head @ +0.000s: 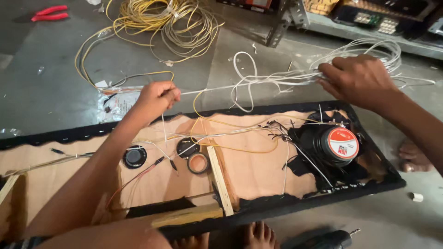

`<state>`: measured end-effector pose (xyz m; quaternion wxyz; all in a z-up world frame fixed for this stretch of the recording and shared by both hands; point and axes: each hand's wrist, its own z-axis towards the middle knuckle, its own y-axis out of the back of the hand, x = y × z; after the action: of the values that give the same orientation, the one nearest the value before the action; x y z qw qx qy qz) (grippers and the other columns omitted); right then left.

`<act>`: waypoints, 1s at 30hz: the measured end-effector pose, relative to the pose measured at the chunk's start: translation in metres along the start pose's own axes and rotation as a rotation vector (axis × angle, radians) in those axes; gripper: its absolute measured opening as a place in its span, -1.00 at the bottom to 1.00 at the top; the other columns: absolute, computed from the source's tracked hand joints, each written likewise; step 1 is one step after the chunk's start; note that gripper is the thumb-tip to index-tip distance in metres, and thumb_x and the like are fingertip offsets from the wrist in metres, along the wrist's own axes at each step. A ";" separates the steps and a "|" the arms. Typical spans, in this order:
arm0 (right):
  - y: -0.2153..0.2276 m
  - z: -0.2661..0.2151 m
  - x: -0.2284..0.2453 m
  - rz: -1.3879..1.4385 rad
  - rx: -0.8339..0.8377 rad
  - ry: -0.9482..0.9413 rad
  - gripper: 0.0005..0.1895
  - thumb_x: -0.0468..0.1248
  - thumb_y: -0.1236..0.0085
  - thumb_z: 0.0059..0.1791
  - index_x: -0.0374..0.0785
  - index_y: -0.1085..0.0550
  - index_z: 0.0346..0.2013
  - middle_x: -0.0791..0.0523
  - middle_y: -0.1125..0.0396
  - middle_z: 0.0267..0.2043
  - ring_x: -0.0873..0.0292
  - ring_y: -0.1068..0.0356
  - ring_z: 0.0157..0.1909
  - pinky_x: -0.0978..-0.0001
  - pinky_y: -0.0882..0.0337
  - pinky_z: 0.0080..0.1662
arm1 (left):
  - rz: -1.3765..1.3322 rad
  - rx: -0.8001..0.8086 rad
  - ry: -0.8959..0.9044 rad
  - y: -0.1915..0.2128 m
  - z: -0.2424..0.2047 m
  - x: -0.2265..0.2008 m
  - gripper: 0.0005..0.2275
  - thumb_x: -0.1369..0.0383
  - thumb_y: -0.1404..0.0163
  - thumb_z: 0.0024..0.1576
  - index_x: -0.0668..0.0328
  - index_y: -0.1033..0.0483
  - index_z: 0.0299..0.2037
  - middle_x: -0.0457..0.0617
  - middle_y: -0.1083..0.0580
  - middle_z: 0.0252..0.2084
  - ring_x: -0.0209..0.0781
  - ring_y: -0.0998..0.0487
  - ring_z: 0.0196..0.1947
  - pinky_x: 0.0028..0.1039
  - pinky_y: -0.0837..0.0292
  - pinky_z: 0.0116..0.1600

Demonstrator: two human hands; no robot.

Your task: The person is assembling a speaker by connecting wires to the speaker terminals. They strip the ends of white and yellow wires, twist them together, and connect them to the terminals on the speaker drivers inside a wooden enclosure.

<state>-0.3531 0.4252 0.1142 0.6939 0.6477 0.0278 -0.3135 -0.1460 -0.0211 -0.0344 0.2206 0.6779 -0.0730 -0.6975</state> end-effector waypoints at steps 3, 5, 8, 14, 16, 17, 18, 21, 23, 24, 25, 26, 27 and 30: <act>-0.047 0.008 -0.006 0.056 -0.141 -0.079 -0.74 -0.03 -0.21 0.09 -0.15 -0.50 -0.16 0.09 -0.36 -0.39 -0.02 -0.41 -0.41 0.12 -0.41 -0.34 | 0.020 0.018 0.128 -0.009 0.013 -0.005 -0.78 0.28 -0.01 0.25 0.27 -0.54 -0.36 -0.13 -0.40 -0.57 -0.41 -0.36 -0.56 -0.54 -0.27 -0.45; -0.082 0.010 -0.007 0.090 -0.211 -0.157 -0.76 -0.06 -0.24 0.09 -0.15 -0.49 -0.15 0.08 -0.37 -0.34 -0.03 -0.42 -0.35 0.11 -0.42 -0.28 | -0.055 0.152 0.228 -0.028 0.035 -0.008 -0.77 0.25 0.00 0.25 0.27 -0.53 -0.31 -0.15 -0.42 -0.53 -0.41 -0.37 -0.57 -0.55 -0.32 -0.44; -0.135 0.011 -0.014 0.095 -0.238 -0.255 -0.76 -0.08 -0.26 0.09 -0.17 -0.48 -0.15 0.07 -0.36 -0.31 -0.04 -0.44 -0.31 0.10 -0.43 -0.25 | -0.238 0.418 0.409 -0.066 0.080 -0.016 -0.75 0.16 0.03 0.29 0.20 -0.52 -0.16 -0.15 -0.41 -0.47 -0.40 -0.34 -0.56 -0.56 -0.28 -0.45; -0.215 0.035 -0.024 0.258 -0.128 -0.247 -0.63 -0.15 -0.29 0.04 -0.32 -0.47 0.01 -0.07 -0.35 -0.19 -0.16 -0.42 -0.24 -0.05 -0.39 -0.16 | -0.461 0.590 0.275 -0.163 0.170 -0.016 -0.85 0.39 -0.04 0.20 0.37 -0.53 -0.17 0.00 -0.55 -0.32 -0.38 -0.47 -0.47 -0.52 -0.46 -0.39; -0.220 0.041 -0.020 0.510 -0.006 -0.151 -0.46 -0.16 -0.34 -0.09 -0.43 -0.43 0.06 -0.23 -0.34 -0.02 -0.30 -0.39 -0.12 -0.18 -0.39 -0.11 | -0.439 0.442 0.308 -0.188 0.185 -0.005 -0.86 0.43 -0.01 0.14 0.34 -0.56 -0.19 0.02 -0.57 -0.35 -0.37 -0.40 -0.55 -0.51 -0.36 -0.47; -0.217 0.041 -0.017 0.448 0.049 -0.183 -0.48 -0.18 -0.33 -0.10 -0.41 -0.42 0.05 -0.21 -0.34 0.01 -0.28 -0.37 -0.04 -0.14 -0.39 -0.03 | -0.431 0.374 0.324 -0.200 0.190 0.000 -0.86 0.45 0.00 0.12 0.32 -0.58 -0.20 0.03 -0.57 -0.37 -0.36 -0.36 -0.59 -0.50 -0.31 -0.51; -0.209 0.039 -0.012 0.386 0.104 -0.214 -0.49 -0.20 -0.32 -0.12 -0.39 -0.42 0.03 -0.20 -0.33 0.04 -0.26 -0.36 0.04 -0.10 -0.39 0.05 | -0.374 0.333 0.286 -0.211 0.193 0.005 -0.87 0.44 -0.02 0.12 0.34 -0.60 -0.24 0.02 -0.57 -0.40 -0.35 -0.36 -0.60 -0.49 -0.27 -0.51; -0.176 0.046 0.020 0.579 0.003 -0.363 -0.55 -0.25 -0.20 -0.08 -0.30 -0.38 0.07 -0.12 -0.32 0.14 -0.21 -0.32 0.24 0.00 -0.36 0.24 | -0.248 0.203 0.203 -0.226 0.186 0.017 -0.89 0.45 -0.08 0.09 0.35 -0.65 -0.33 -0.02 -0.55 -0.50 -0.34 -0.39 -0.60 -0.47 -0.25 -0.49; -0.155 0.064 0.039 0.864 -0.223 -0.012 -0.39 -0.18 -0.26 -0.10 -0.41 -0.31 0.15 -0.20 -0.26 0.18 -0.29 -0.23 0.25 -0.10 -0.19 0.26 | -0.233 0.125 0.140 -0.227 0.184 0.014 -0.93 0.49 -0.12 0.02 0.31 -0.67 -0.39 -0.05 -0.56 -0.55 -0.39 -0.47 -0.55 -0.51 -0.35 -0.43; -0.151 0.075 0.048 0.839 -0.177 0.016 -0.36 -0.19 -0.24 -0.11 -0.43 -0.31 0.18 -0.17 -0.30 0.13 -0.24 -0.27 0.21 -0.13 -0.17 0.25 | -0.336 0.135 0.096 -0.228 0.185 0.011 -0.93 0.49 -0.12 0.03 0.29 -0.67 -0.38 -0.08 -0.59 -0.50 -0.41 -0.53 -0.49 -0.52 -0.43 -0.36; -0.152 0.080 0.056 0.816 -0.118 0.036 -0.34 -0.21 -0.23 -0.12 -0.45 -0.32 0.22 -0.13 -0.33 0.08 -0.19 -0.30 0.18 -0.16 -0.14 0.25 | -0.450 0.156 0.061 -0.233 0.182 0.008 -0.93 0.50 -0.11 0.04 0.27 -0.67 -0.36 -0.12 -0.62 -0.45 -0.43 -0.59 -0.43 -0.52 -0.50 -0.30; -0.157 0.080 0.060 0.794 -0.058 0.057 -0.31 -0.22 -0.21 -0.12 -0.46 -0.32 0.25 -0.10 -0.36 0.04 -0.14 -0.33 0.14 -0.19 -0.12 0.25 | -0.564 0.176 0.027 -0.239 0.177 0.005 -0.93 0.50 -0.11 0.04 0.24 -0.67 -0.35 -0.15 -0.65 -0.40 -0.44 -0.65 -0.37 -0.52 -0.57 -0.24; -0.166 0.081 0.060 0.689 -0.008 0.025 -0.46 -0.20 -0.20 -0.09 -0.38 -0.38 0.13 -0.07 -0.36 -0.01 -0.12 -0.34 0.15 -0.17 -0.15 0.23 | -0.439 0.148 0.010 -0.241 0.174 0.003 -0.96 0.48 -0.14 0.03 0.24 -0.66 -0.38 -0.12 -0.62 -0.45 -0.43 -0.59 -0.42 -0.51 -0.50 -0.29; -0.204 0.061 0.045 0.408 0.081 -0.022 -0.76 -0.16 -0.16 -0.04 -0.21 -0.51 -0.15 0.00 -0.38 -0.11 -0.06 -0.37 0.15 -0.17 -0.20 0.19 | -0.180 0.070 -0.034 -0.237 0.165 -0.001 -0.93 0.42 -0.22 0.02 0.24 -0.65 -0.44 -0.05 -0.57 -0.54 -0.40 -0.48 -0.53 -0.48 -0.38 -0.39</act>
<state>-0.4355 0.3591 -0.0757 0.7165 0.6639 -0.1240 -0.1743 -0.3569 0.1578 -0.1170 0.1319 0.6770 -0.0399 -0.7230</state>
